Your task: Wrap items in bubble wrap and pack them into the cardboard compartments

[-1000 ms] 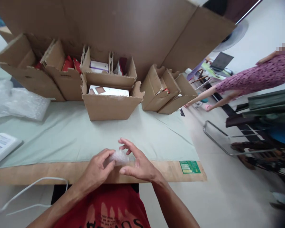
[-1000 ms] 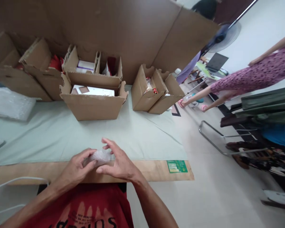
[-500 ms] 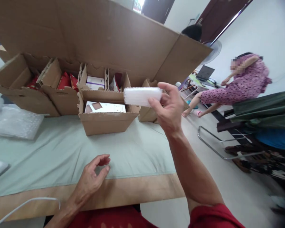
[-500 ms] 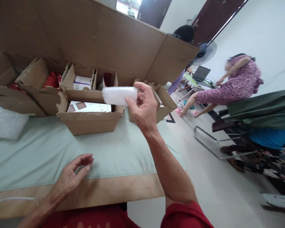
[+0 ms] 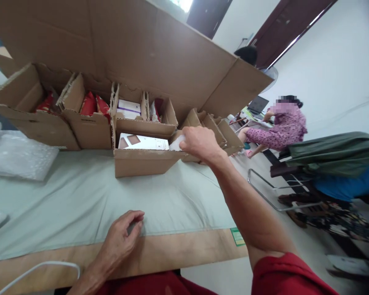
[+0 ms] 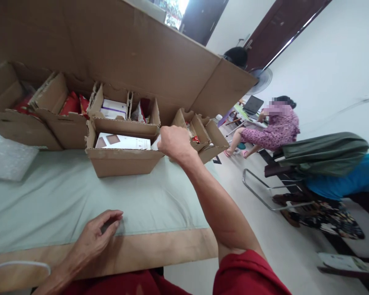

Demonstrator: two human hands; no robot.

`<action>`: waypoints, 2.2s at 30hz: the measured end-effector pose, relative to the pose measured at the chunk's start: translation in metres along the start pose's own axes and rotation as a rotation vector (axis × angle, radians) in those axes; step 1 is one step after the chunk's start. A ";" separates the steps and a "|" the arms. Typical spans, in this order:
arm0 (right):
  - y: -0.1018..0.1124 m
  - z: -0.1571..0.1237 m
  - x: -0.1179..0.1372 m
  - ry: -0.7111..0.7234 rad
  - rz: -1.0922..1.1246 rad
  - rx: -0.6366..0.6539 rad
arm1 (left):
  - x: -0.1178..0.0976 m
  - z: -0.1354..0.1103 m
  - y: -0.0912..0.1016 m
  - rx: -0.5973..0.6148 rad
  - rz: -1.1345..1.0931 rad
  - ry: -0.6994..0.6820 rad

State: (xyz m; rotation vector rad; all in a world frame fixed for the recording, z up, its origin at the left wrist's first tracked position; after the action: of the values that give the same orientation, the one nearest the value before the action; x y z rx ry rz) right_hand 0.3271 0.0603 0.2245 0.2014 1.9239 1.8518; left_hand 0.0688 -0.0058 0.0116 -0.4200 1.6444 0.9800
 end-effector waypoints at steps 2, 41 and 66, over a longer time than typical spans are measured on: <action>-0.005 0.005 0.002 0.033 0.024 0.035 | 0.000 -0.001 0.001 0.007 0.015 -0.008; -0.147 -0.065 -0.015 -0.021 1.274 -0.332 | -0.049 0.094 0.016 -0.580 -0.199 -0.110; -0.128 -0.174 -0.040 -0.055 1.371 -0.448 | -0.060 -0.017 0.000 -0.428 -0.103 -0.152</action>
State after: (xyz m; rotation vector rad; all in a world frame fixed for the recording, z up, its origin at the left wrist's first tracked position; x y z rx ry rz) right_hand 0.3159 -0.1245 0.1068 1.6998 1.2289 2.9007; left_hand 0.0770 -0.0317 0.0678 -0.6919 1.2605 1.2555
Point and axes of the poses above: each hand's wrist, its own z-axis towards the middle knuckle, its own y-axis out of the back of the hand, x = y × z, the point moved 1 cm from there along z, towards the middle knuckle, and after that the axes turned 8 degrees about z, right-handed, at the moved point
